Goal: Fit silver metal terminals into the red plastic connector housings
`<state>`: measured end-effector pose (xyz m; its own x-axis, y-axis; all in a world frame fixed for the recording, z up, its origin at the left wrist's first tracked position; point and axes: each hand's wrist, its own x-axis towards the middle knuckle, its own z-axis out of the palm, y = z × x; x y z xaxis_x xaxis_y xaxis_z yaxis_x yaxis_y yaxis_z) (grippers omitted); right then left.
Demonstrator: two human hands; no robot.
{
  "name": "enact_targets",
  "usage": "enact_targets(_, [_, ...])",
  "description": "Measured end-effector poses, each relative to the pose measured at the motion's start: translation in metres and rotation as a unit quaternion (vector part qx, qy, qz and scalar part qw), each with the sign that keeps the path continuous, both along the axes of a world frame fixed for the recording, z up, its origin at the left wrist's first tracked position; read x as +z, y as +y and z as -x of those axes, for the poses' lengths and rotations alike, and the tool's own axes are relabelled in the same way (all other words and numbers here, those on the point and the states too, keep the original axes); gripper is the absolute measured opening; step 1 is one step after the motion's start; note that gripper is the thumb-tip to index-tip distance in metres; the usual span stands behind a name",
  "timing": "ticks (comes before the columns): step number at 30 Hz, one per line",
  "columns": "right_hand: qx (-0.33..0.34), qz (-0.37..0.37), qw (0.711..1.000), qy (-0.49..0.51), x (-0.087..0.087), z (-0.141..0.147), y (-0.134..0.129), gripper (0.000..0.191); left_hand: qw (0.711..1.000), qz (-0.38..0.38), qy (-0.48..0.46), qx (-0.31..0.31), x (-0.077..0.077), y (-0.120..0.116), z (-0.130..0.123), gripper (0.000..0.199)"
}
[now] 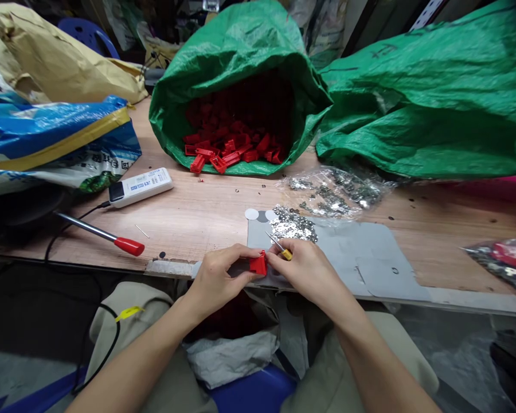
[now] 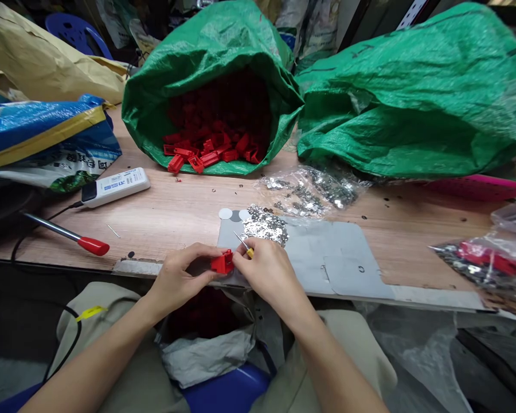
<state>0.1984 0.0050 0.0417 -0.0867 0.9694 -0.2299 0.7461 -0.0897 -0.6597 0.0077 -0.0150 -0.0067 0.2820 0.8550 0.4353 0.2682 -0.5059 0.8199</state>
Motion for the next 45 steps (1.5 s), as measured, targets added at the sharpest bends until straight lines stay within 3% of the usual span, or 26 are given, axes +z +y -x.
enact_targets(10, [0.034, 0.021, 0.998, 0.051, 0.005, -0.009, -0.002, 0.025, 1.0, -0.02, 0.002, 0.004, 0.001, -0.001, -0.002, 0.025])
enact_targets(18, [0.022, -0.006, 1.0, 0.007, 0.002, -0.005, -0.003, 0.021, 1.0, -0.005, 0.009, 0.01, -0.003, -0.002, 0.0, 0.029])
enact_targets(27, [0.028, 0.002, 0.998, 0.057, -0.004, -0.008, -0.001, 0.021, 1.0, -0.008, 0.01, 0.018, 0.001, -0.002, -0.001, 0.025])
enact_targets(35, [0.037, -0.01, 0.999, 0.036, -0.005, -0.004, 0.0, 0.024, 0.999, -0.033, 0.021, 0.007, 0.0, -0.002, -0.001, 0.025])
enact_targets(41, [0.103, 0.005, 0.99, 0.098, -0.001, -0.024, 0.001, 0.032, 0.999, -0.017, 0.031, 0.023, -0.001, -0.002, -0.002, 0.024])
enact_targets(45, [0.135, 0.07, 0.973, 0.171, 0.004, -0.04, -0.001, 0.028, 0.998, -0.017, 0.066, 0.016, -0.002, -0.002, 0.0, 0.027])
